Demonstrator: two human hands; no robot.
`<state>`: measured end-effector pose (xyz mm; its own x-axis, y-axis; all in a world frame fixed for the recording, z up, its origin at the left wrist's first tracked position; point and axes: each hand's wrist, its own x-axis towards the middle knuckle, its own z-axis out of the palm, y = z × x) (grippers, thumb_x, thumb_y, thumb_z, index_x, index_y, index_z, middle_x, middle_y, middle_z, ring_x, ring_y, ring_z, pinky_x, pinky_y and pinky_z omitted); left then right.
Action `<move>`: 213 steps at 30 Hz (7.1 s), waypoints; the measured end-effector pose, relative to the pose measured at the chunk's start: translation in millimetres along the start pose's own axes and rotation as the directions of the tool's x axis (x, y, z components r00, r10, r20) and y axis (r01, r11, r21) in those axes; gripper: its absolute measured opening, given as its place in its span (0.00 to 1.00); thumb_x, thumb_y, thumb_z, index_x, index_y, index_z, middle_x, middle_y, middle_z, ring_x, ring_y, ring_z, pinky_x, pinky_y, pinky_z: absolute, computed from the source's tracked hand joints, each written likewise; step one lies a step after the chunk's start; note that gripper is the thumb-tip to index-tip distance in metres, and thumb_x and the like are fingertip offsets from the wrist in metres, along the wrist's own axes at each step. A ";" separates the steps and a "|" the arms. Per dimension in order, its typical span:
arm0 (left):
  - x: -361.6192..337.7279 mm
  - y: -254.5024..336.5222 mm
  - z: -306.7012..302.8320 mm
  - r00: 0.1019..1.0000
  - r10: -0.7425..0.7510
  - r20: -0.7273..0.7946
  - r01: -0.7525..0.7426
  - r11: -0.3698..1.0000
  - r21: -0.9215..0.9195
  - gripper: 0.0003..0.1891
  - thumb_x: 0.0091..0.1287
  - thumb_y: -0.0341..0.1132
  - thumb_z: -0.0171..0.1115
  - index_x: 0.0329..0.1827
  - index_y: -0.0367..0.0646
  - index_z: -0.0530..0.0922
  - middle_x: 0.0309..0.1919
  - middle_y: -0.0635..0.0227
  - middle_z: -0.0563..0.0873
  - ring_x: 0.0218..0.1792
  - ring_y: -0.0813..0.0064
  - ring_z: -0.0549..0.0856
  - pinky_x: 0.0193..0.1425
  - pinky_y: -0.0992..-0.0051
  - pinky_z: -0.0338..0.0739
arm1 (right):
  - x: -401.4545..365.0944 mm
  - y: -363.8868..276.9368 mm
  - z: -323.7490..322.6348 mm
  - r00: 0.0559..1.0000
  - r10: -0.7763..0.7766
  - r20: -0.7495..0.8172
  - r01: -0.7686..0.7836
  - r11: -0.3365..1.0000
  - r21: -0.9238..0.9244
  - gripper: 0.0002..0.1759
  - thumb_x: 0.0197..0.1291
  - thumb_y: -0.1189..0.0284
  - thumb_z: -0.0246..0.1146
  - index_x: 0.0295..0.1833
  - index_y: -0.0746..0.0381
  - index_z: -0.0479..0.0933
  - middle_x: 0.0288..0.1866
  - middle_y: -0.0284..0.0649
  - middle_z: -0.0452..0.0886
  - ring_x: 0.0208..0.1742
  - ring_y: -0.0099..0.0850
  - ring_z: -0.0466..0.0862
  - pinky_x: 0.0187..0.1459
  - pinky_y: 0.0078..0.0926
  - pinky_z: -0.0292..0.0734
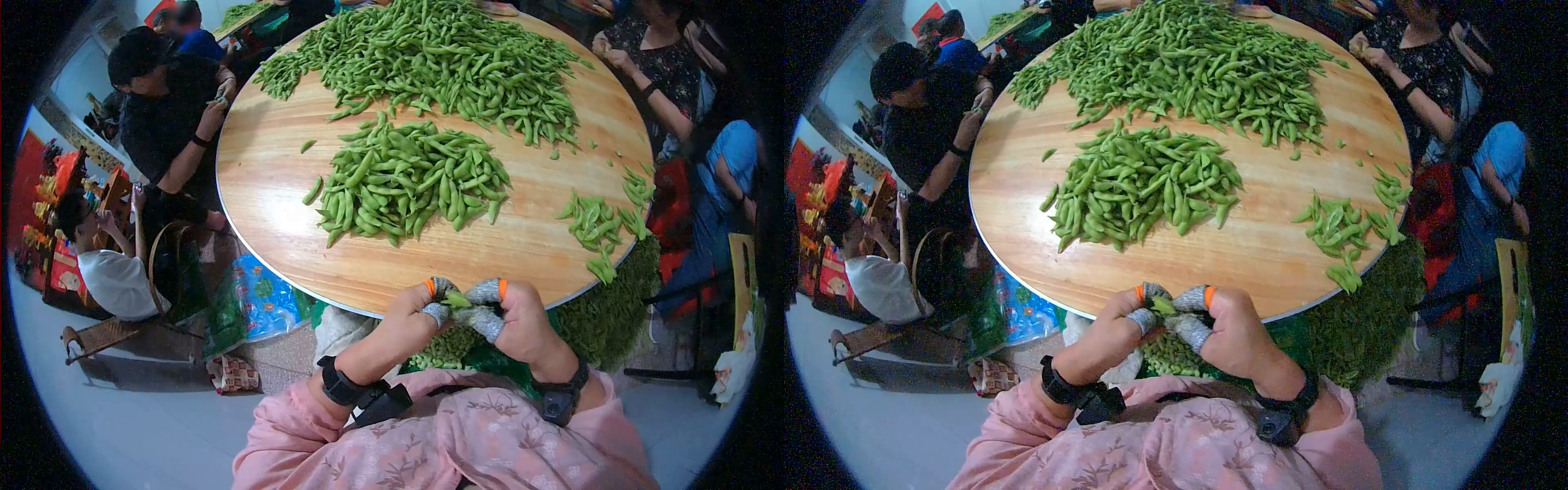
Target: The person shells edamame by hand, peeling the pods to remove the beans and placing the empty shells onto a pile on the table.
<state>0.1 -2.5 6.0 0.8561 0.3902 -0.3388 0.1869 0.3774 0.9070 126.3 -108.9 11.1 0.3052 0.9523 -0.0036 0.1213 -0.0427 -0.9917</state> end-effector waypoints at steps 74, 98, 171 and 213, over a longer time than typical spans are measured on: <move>-0.9 7.8 -0.9 0.855 0.445 0.266 -0.322 0.055 0.945 0.22 0.32 0.27 0.63 0.36 0.42 0.73 0.27 0.61 0.75 0.30 0.59 0.77 0.29 0.66 0.72 | -3.5 5.2 -11.3 0.979 0.199 -0.051 -0.152 0.869 0.471 0.06 0.54 0.76 0.55 0.36 0.64 0.75 0.27 0.26 0.75 0.27 0.14 0.70 0.29 0.12 0.64; 6.2 -3.6 2.4 0.923 0.346 0.171 -0.380 0.891 0.247 0.11 0.63 0.38 0.51 0.30 0.39 0.73 0.18 0.75 0.72 0.18 0.86 0.67 0.21 0.85 0.61 | 2.2 16.3 -10.1 1.000 -0.008 -0.007 0.010 0.949 0.314 0.04 0.51 0.82 0.55 0.34 0.68 0.73 0.30 0.34 0.77 0.33 0.20 0.76 0.37 0.17 0.71; 9.0 10.5 14.9 0.914 0.389 0.114 -0.388 0.758 0.524 0.05 0.59 0.30 0.53 0.31 0.38 0.69 0.20 0.74 0.71 0.23 0.83 0.69 0.27 0.82 0.65 | -45.8 14.3 -99.2 0.724 0.061 -0.687 -0.028 0.998 0.060 0.11 0.50 0.80 0.56 0.42 0.66 0.72 0.32 0.33 0.77 0.31 0.18 0.73 0.30 0.13 0.67; 17.3 -23.2 -8.9 0.837 0.547 0.005 -0.452 0.688 0.568 0.03 0.56 0.28 0.53 0.30 0.38 0.72 0.18 0.65 0.74 0.21 0.72 0.73 0.25 0.77 0.67 | -43.8 48.2 -196.7 0.670 0.170 -0.722 -0.146 0.985 0.095 0.10 0.50 0.78 0.56 0.41 0.64 0.73 0.36 0.36 0.77 0.34 0.23 0.76 0.36 0.19 0.72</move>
<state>6.3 3.0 -23.2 0.8214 0.5290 0.2132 0.0152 -0.3939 0.9190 304.6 -212.2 -11.2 0.9075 0.4128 -0.0777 -0.0152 -0.1525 -0.9882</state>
